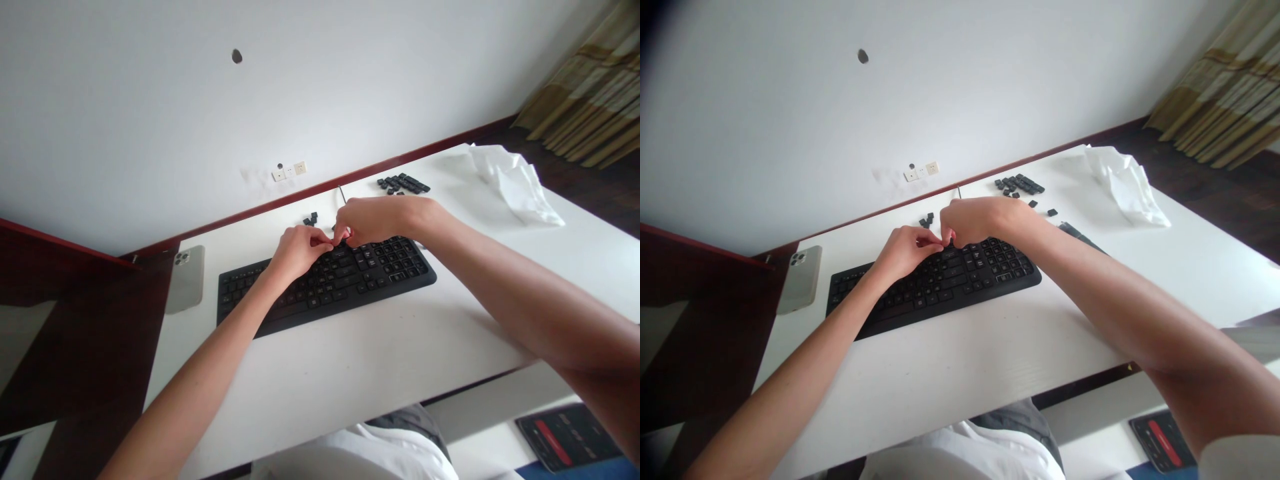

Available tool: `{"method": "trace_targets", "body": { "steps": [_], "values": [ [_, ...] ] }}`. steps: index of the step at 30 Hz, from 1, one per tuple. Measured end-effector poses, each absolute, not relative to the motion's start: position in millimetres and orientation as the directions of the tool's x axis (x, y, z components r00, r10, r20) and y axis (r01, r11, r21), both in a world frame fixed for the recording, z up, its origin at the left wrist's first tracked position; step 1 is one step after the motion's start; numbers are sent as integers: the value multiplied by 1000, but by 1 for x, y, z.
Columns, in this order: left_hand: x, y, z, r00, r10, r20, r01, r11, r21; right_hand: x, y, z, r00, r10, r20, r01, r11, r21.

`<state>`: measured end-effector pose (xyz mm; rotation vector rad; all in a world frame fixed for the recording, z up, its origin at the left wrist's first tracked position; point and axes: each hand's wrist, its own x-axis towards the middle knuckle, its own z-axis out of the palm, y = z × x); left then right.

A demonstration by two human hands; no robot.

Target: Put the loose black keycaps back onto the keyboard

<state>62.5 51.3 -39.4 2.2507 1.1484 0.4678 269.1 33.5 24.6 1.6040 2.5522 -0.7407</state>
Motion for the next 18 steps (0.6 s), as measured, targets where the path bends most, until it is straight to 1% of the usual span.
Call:
{"method": "trace_targets", "body": {
  "steps": [3,5,9,15,18],
  "values": [
    [64,48,-38,577,813,84,650,-519,556,262,28,28,-477,810,-340,869,379,-317],
    [65,45,-38,584,805,101,659,-543,520,257,24,30,-481,805,-347,874,405,-270],
    [68,40,-35,603,790,105,656,-567,498,249,20,32,-462,807,-368,887,424,-184],
    [69,39,-34,605,794,60,683,-557,473,246,21,28,-461,803,-379,888,415,-199],
    [67,43,-34,608,792,50,673,-548,497,250,24,27,-486,794,-365,873,419,-249]
  ]
}}
